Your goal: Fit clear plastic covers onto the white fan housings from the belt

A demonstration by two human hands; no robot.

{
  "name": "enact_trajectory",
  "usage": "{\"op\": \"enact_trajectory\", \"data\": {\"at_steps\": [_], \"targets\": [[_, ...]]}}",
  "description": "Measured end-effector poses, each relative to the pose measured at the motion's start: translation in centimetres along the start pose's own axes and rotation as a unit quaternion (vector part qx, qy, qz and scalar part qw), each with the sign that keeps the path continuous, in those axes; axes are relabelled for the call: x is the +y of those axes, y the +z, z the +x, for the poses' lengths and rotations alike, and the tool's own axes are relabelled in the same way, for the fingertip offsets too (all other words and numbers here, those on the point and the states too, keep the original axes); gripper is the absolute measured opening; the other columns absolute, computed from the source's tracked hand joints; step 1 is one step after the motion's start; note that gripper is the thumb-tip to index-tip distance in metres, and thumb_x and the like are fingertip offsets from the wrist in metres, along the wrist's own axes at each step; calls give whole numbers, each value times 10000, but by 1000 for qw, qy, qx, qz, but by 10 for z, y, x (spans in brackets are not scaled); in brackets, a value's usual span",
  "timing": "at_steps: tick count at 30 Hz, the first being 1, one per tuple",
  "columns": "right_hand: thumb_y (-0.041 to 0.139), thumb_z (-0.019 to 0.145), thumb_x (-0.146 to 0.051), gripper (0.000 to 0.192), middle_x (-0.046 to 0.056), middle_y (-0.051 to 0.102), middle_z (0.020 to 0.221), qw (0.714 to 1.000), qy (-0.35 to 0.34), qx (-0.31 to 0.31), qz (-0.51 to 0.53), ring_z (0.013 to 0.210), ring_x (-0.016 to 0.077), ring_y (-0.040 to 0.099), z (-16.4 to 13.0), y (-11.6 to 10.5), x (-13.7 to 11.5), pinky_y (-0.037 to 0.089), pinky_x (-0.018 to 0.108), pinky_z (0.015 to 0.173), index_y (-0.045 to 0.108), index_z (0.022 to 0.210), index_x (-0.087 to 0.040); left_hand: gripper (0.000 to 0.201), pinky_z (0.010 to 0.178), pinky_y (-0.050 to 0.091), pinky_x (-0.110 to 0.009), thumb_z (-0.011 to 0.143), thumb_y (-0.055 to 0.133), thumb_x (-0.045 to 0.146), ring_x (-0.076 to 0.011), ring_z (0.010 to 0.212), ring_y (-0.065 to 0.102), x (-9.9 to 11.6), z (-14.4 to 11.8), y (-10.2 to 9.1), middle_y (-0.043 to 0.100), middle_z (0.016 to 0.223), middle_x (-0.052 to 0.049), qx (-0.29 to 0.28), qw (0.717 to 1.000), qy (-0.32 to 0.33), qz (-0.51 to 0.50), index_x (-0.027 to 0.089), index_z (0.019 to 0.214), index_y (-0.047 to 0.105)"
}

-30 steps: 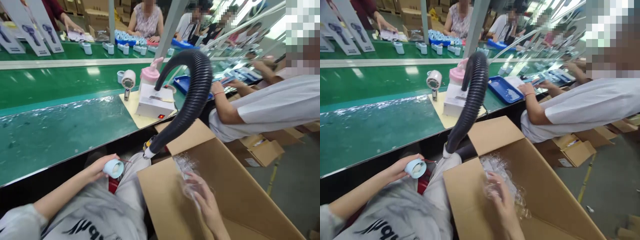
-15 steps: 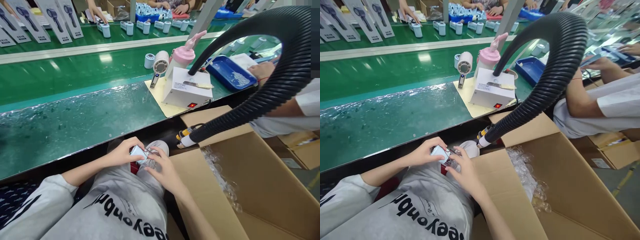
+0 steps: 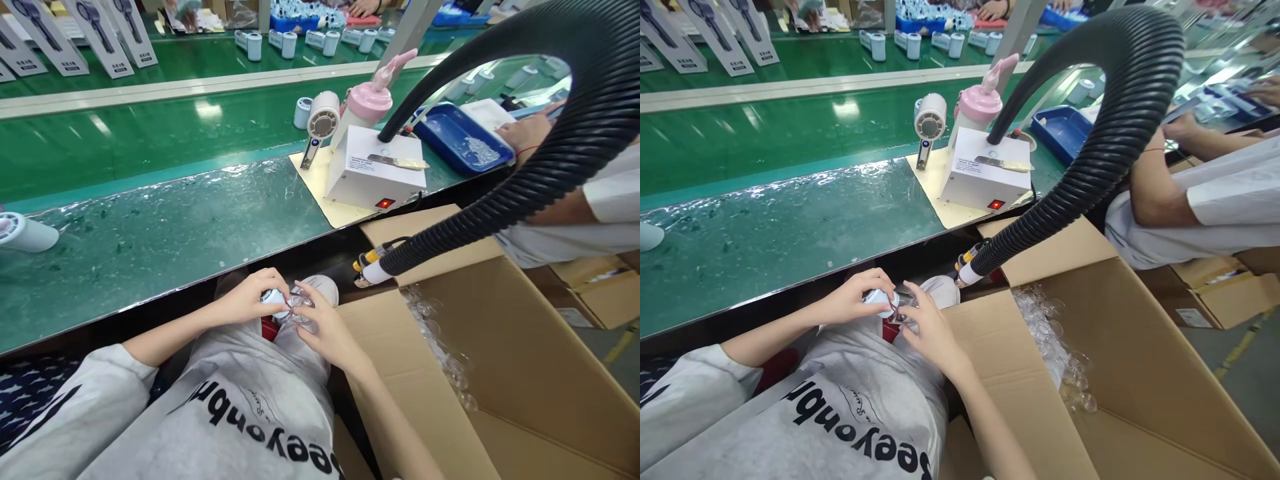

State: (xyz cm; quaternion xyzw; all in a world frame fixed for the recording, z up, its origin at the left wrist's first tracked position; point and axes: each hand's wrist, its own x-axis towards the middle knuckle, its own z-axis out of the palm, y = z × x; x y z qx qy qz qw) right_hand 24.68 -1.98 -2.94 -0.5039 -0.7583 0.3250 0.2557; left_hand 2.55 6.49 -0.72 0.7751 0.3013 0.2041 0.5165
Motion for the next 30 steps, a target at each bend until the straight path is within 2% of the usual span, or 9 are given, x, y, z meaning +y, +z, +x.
{"op": "enact_trajectory", "data": {"at_steps": [3,7,12,16,18,21,24,27,30], "targets": [[731,870,-262,53,121,603,1339,991,37,40,126,1231,298,620,2,2,-4,519,480,1058,728,902,-221,338,886,497,-339,816,795,415,-202,928,628,-4,2,2,666,1017,-62,37,999,-12,-31,181,1051,731],[701,903,-405,243,95,664,1109,962,94,143,211,1022,252,677,3,6,-8,580,387,871,689,745,-219,596,932,514,-383,631,907,562,-223,957,616,-11,0,3,641,1049,-68,42,999,-7,-25,217,1095,763],[742,868,-367,318,79,696,1003,933,107,198,282,991,262,717,1,6,-10,598,410,862,628,617,-208,650,1068,487,-478,647,913,511,-309,1200,592,-12,-4,0,610,1282,-146,-18,999,35,6,233,1211,750],[746,887,-412,352,72,725,1003,916,109,198,331,993,278,751,2,-3,-10,609,480,930,631,625,-207,654,1019,531,-425,738,867,372,-294,1205,637,-5,-6,1,666,1333,-145,-73,995,14,-61,227,1341,663],[729,910,-445,316,88,747,1096,928,72,182,317,1060,294,744,0,-9,-11,602,504,966,687,696,-217,661,910,572,-368,745,851,334,-262,1100,679,0,-7,4,696,1278,-135,-56,992,-33,-112,205,1357,638],[766,899,-397,180,112,698,1338,976,-25,120,179,1249,320,667,-6,-17,-12,560,519,1061,779,1004,-252,697,848,578,-336,730,862,332,-210,968,694,5,-11,8,709,1207,-122,-23,971,-89,-220,177,1362,612],[745,921,-290,292,104,655,1413,989,-90,104,54,1296,304,642,-15,-23,-14,552,495,1093,730,1212,-273,742,816,580,-322,739,864,358,-192,931,692,9,-15,11,704,1199,-117,-32,952,-110,-285,194,1404,578],[737,931,-274,313,105,674,1385,988,-99,115,35,1272,300,660,-22,-26,-18,568,484,1079,681,1239,-265,815,752,576,-295,736,872,396,-201,925,698,13,-17,10,695,1255,-131,-61,956,-106,-267,224,1462,544],[761,919,-303,347,112,697,1348,988,-85,114,60,1262,293,668,-24,-28,-24,575,456,1070,645,1241,-250,807,816,581,-318,717,895,382,-261,1083,691,17,-17,7,639,1408,-153,-65,973,-55,-213,237,1446,579]]}}
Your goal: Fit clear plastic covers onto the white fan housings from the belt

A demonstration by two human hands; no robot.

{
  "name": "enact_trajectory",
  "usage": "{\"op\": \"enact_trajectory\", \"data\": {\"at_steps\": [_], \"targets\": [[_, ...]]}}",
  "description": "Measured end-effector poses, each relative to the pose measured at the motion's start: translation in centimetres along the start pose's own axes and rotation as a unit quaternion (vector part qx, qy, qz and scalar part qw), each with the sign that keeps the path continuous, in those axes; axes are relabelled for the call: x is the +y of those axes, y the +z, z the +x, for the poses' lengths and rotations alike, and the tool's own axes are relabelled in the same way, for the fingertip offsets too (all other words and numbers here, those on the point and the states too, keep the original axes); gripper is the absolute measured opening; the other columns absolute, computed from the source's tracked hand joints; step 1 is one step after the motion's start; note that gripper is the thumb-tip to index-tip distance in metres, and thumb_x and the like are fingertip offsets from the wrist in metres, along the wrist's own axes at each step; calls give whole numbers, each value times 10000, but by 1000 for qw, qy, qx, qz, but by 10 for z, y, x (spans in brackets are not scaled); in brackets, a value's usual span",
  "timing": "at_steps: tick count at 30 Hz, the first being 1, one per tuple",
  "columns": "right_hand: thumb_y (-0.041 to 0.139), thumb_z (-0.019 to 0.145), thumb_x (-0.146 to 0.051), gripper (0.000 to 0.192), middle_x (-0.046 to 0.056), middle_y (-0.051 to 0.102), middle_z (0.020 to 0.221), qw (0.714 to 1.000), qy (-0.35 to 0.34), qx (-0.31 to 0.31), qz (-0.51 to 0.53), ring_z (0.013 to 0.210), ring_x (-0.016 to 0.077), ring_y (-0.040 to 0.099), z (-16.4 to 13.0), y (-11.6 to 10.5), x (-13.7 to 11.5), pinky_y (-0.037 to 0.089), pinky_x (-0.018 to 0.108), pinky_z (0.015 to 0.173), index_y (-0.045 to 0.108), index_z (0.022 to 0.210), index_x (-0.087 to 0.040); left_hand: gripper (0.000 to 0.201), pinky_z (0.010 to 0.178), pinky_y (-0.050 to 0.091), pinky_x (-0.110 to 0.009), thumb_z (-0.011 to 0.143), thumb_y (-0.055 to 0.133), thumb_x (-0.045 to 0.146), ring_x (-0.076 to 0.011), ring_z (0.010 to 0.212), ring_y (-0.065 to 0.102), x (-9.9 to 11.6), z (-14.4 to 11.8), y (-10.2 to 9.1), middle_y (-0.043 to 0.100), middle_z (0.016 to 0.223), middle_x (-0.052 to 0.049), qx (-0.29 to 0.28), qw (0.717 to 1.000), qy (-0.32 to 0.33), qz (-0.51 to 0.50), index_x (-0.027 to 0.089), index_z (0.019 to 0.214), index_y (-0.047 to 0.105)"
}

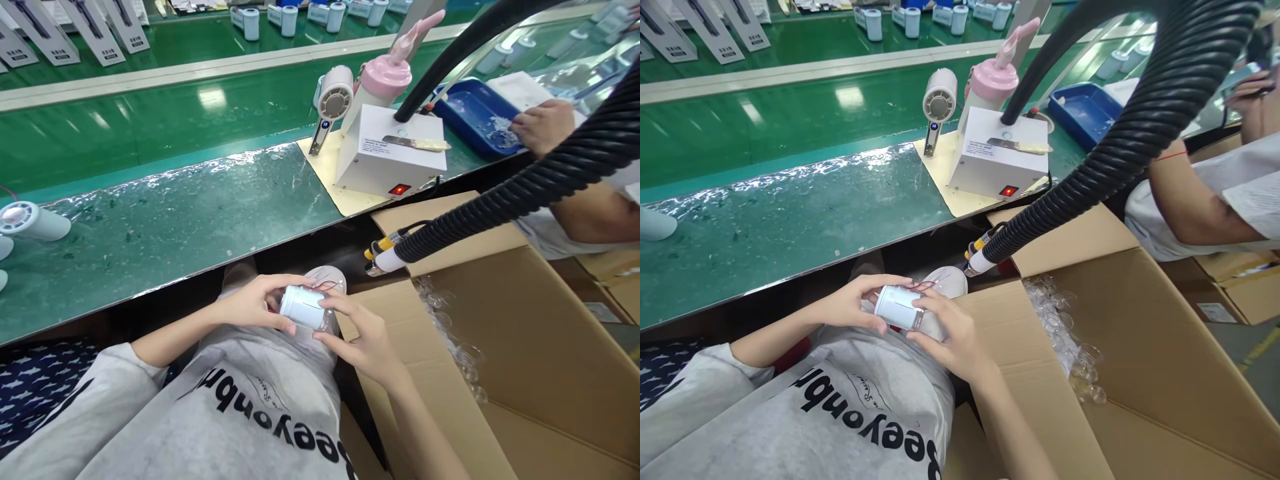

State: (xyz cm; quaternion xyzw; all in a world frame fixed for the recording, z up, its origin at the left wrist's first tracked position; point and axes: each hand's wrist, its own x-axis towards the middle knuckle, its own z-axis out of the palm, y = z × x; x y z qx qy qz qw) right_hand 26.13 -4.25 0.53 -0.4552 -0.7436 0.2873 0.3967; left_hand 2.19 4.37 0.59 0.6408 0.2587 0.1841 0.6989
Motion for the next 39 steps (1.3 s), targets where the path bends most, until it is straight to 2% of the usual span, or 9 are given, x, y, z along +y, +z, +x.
{"op": "enact_trajectory", "data": {"at_steps": [3,6,10,14,19,25,33,39], "targets": [[774,908,-342,348,99,734,1269,999,35,-2,27,1226,290,689,1,-2,-5,578,444,1064,647,1217,-243,780,933,577,-384,730,893,362,-311,1239,645,4,0,-1,609,1470,-150,-8,997,57,43,264,1440,588],[781,895,-388,356,90,755,1196,995,74,-3,59,1187,293,706,1,-4,-8,616,421,994,663,1195,-237,778,1034,546,-444,745,887,351,-329,1341,591,6,-1,-1,602,1487,-144,-15,993,91,72,287,1455,575],[806,865,-407,390,91,751,1193,989,108,1,106,1138,282,719,1,-5,-10,624,402,959,676,1190,-236,774,1114,498,-476,762,878,339,-326,1387,560,7,-3,-1,592,1502,-138,-19,988,123,93,298,1468,564],[820,850,-377,396,88,731,1218,971,151,-5,184,1011,235,742,3,-5,-13,651,337,845,675,1194,-243,783,1166,450,-503,763,878,307,-319,1392,557,7,-4,-1,606,1491,-130,-19,981,155,113,301,1477,556],[842,828,-387,400,73,716,1161,937,220,-9,270,936,203,713,3,-4,-15,636,301,781,676,1167,-257,807,1170,450,-491,766,872,258,-314,1397,555,5,-5,-2,605,1492,-126,-20,976,181,120,325,1495,532],[857,795,-513,441,40,699,1017,889,284,-14,358,808,157,662,6,0,-12,597,258,710,665,1097,-255,818,1185,431,-501,766,873,264,-314,1395,558,4,-8,-3,600,1496,-131,-21,973,181,144,331,1502,523],[826,764,-635,528,-7,635,792,830,344,-32,437,649,156,672,10,8,-11,611,258,537,611,1001,-216,786,1183,434,-501,799,849,317,-316,1398,557,4,-9,-3,591,1505,-143,-24,970,186,154,328,1510,514],[778,719,-763,649,-12,677,635,772,405,-74,485,471,153,680,10,13,-8,539,199,420,562,950,-196,799,1184,435,-504,787,861,305,-315,1410,548,2,-9,-2,586,1511,-141,-30,971,193,139,333,1508,515]]}}
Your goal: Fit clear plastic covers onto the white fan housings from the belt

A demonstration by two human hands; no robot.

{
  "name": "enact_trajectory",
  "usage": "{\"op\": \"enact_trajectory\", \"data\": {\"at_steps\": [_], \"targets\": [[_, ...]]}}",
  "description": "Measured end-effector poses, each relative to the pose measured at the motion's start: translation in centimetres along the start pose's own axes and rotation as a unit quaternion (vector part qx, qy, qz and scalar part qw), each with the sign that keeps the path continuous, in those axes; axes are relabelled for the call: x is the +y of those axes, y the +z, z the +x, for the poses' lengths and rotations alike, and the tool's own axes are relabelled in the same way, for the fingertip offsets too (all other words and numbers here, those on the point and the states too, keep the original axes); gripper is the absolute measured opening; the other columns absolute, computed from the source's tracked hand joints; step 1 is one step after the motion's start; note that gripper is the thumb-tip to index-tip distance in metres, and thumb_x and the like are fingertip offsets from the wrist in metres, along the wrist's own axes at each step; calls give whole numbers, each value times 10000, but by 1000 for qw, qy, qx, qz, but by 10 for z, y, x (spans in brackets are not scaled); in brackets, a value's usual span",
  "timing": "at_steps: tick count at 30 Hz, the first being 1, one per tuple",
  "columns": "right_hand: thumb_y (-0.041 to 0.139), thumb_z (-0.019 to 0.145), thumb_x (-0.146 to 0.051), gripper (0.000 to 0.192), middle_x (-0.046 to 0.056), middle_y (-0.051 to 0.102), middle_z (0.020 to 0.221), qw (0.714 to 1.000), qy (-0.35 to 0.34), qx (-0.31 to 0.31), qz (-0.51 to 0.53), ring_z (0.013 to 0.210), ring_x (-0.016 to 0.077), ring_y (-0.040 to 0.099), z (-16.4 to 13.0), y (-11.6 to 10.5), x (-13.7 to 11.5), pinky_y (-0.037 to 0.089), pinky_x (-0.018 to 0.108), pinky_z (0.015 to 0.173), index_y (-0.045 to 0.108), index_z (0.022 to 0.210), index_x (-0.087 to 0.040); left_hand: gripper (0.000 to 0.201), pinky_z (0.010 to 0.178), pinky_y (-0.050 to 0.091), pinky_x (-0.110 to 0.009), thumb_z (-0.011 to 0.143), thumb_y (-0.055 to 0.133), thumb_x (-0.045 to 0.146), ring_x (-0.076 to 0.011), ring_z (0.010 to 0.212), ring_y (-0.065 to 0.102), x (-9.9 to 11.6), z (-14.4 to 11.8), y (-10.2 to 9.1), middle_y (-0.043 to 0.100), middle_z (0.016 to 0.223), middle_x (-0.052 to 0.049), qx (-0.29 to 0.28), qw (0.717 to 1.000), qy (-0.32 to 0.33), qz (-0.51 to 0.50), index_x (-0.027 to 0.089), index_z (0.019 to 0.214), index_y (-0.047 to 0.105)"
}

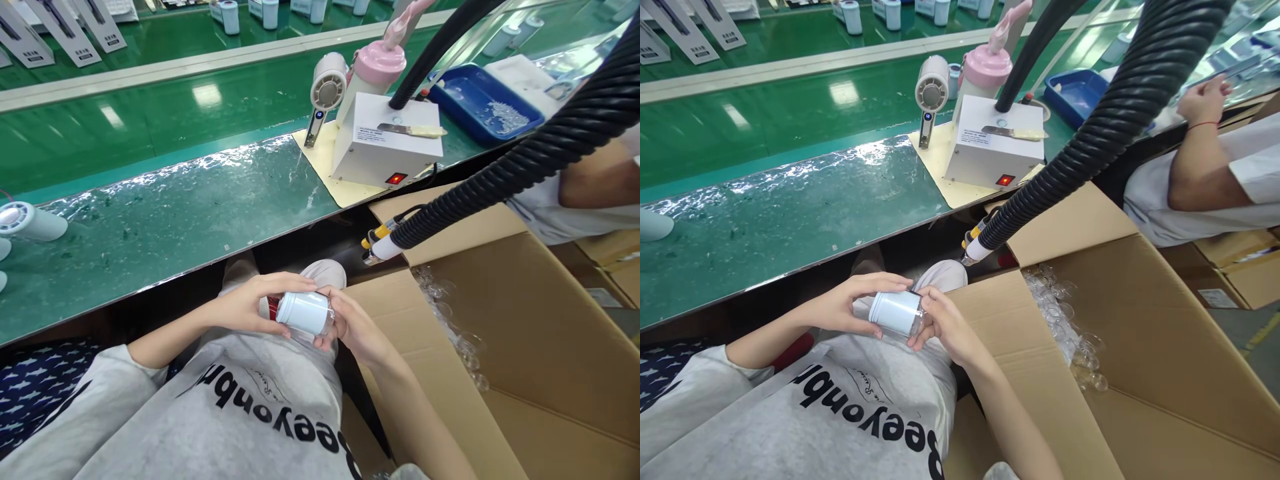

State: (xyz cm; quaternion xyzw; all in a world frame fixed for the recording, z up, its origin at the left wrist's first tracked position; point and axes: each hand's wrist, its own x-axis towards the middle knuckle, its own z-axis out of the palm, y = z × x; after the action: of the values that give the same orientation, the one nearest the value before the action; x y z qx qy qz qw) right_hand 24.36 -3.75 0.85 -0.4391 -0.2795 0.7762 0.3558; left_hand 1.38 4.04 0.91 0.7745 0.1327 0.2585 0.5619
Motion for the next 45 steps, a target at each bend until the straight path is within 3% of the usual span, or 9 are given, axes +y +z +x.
{"op": "enact_trajectory", "data": {"at_steps": [14,16,18,20,22,25,32,39,45], "targets": [[556,733,-939,809,44,632,559,989,108,-88,44,338,76,521,5,1,8,359,137,295,634,763,-134,657,1075,521,-427,830,817,289,-283,1322,589,9,-1,6,613,1426,-140,19,999,-45,6,284,1440,571],[423,778,-967,862,38,618,579,996,61,-61,-18,359,109,537,5,-1,13,368,170,286,646,860,-138,633,985,565,-373,825,816,304,-275,1274,608,15,0,7,622,1388,-139,33,996,-87,-16,255,1412,583],[407,832,-928,848,85,694,765,989,-79,8,-126,528,179,666,3,-4,17,508,234,381,643,1072,-150,618,899,586,-329,823,811,327,-259,1196,638,19,0,8,623,1359,-137,45,988,-136,-52,234,1391,588],[567,858,-823,770,165,696,1195,926,-265,61,-262,963,291,746,0,-9,19,657,377,689,566,1316,-204,616,854,588,-317,819,807,350,-237,1104,665,21,-1,9,630,1329,-129,55,977,-180,-97,222,1381,589],[721,903,-590,672,152,515,1523,826,-410,55,-383,1327,346,589,-2,-13,18,587,517,998,480,1459,-300,630,829,585,-320,818,804,375,-222,1028,680,21,-1,10,651,1273,-119,62,966,-208,-140,215,1385,581],[701,965,-229,560,83,525,1548,749,-475,9,-463,1380,306,556,-6,-14,14,516,533,1107,515,1468,-388,670,782,579,-321,834,790,415,-214,943,695,18,-2,8,693,1175,-108,50,959,-225,-168,211,1427,555],[787,892,-467,487,65,721,1303,943,-270,18,-196,1170,286,707,-11,-7,11,641,412,918,664,1350,-360,766,985,566,-375,812,831,328,-289,1265,627,15,-1,3,558,1505,-144,3,976,-159,-149,293,1508,513],[812,853,-318,406,64,675,1391,944,-225,63,-235,1127,289,712,-13,-10,15,649,384,849,756,1254,-347,833,1005,561,-407,805,833,277,-275,1220,669,0,-6,8,657,1395,-132,2,934,-240,-264,274,1548,455],[872,766,-466,550,73,789,1103,970,-157,56,-177,988,275,743,-1,-15,21,616,408,891,751,1268,-276,789,951,570,-347,801,844,247,-241,1151,712,-16,-8,14,704,1331,-133,23,901,-277,-333,253,1512,502]]}}
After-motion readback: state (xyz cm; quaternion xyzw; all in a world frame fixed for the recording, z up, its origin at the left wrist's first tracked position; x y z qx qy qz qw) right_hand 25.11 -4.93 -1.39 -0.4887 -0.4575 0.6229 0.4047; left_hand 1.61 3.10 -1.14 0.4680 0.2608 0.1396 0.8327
